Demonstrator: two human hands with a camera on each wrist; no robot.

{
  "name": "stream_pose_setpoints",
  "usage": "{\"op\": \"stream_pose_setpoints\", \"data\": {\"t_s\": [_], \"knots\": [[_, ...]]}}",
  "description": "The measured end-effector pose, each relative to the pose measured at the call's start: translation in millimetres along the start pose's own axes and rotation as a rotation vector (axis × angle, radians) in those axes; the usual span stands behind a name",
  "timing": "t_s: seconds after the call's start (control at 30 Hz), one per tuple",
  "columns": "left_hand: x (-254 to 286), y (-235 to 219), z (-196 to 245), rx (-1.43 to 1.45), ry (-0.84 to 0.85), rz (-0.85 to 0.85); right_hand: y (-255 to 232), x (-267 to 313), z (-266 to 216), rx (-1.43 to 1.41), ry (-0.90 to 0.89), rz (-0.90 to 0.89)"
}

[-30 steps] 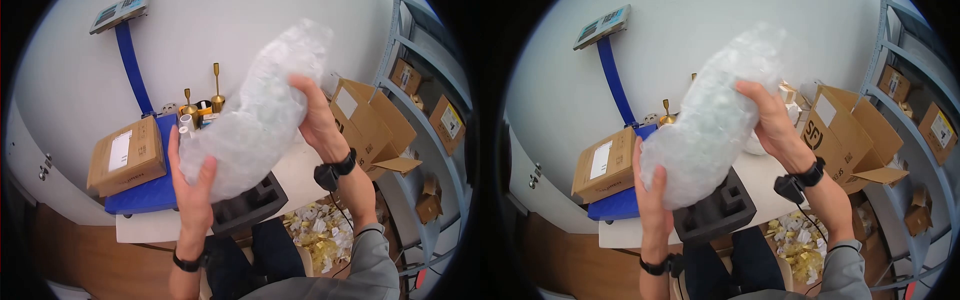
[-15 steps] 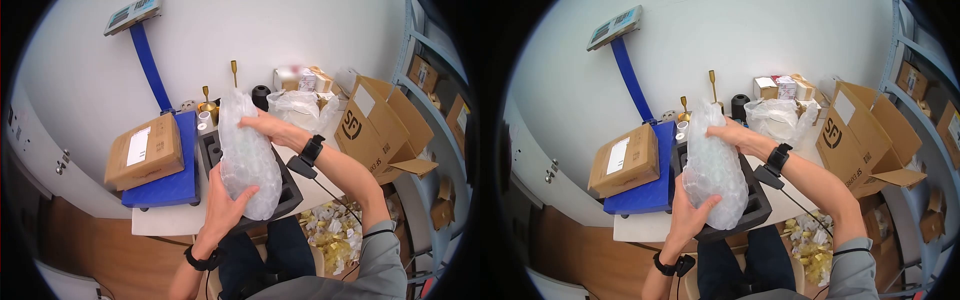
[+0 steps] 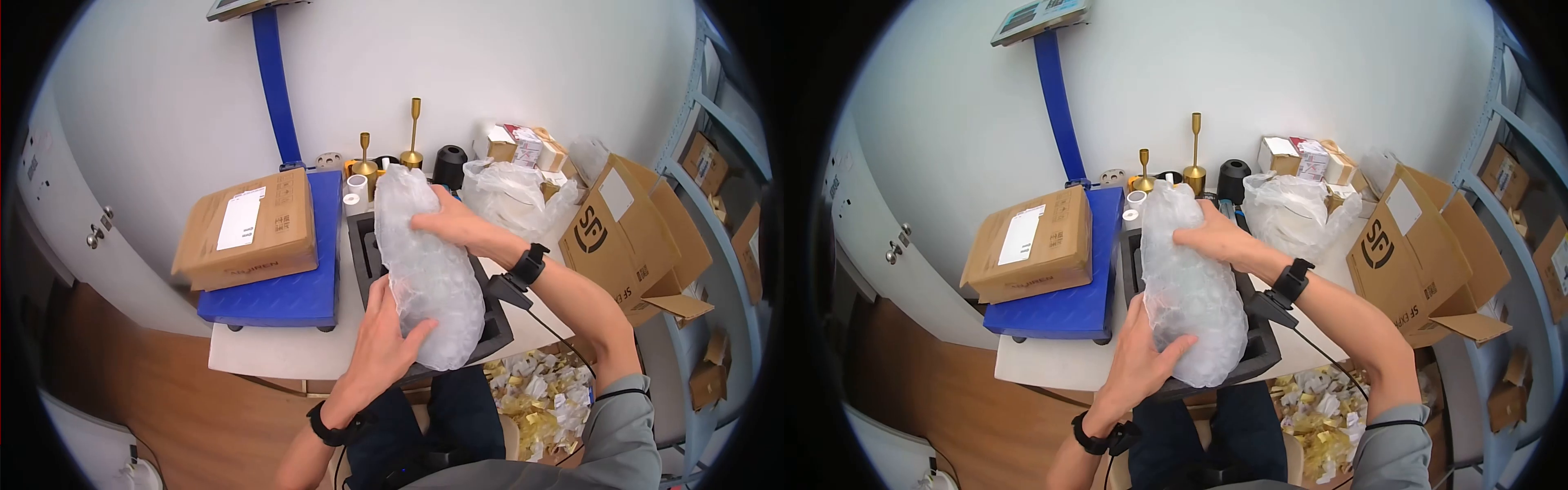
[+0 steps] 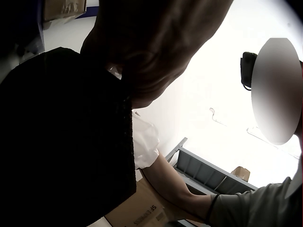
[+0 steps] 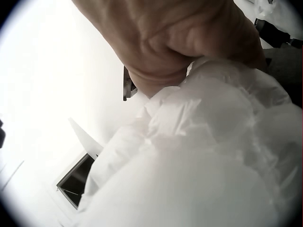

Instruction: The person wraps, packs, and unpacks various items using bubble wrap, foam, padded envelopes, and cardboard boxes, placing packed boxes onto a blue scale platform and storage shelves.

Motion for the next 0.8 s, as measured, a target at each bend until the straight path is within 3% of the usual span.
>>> {"op": "stream_pose_setpoints", "data": {"t_s": [0.03,0.17,0.27,0.37,0.43,0.5,0.67,0.8], "knots": [[0,0,-2,0.027,-0.031,0.036,0,2,0,-0.160,0.039,-0.034],[-2,2,-5,-0.011,-0.031,0.084,-3,1,10,-0.286,0.030,-0.053],[-6,3,-2,0.146,-0.089,0.069,-3,3,16,-0.400,0.034,-0.048],[-13,14,6,0.022,-0.026,0.094,-4,18,18,-0.546,0.025,-0.039],[-18,19,19,-0.102,0.015,0.144,-2,18,35,-0.903,0.179,-0.115],[-21,24,27,0.005,-0.023,0.144,-2,21,33,-0.937,0.142,-0.123],[-17,33,28,-0.019,0.119,0.191,-5,22,26,-0.848,0.113,-0.165],[-14,28,29,0.102,0.078,0.268,-7,30,13,-0.836,0.061,-0.083]]}}
Point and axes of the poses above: each hand's wrist, its own x-axis away from the middle knuckle, its own y-axis out of the palm, z = x × y, the point moved 5 cm from there along -x, towards the middle knuckle, and after that the axes turned 4 degrees about x, right-handed, at the moved point
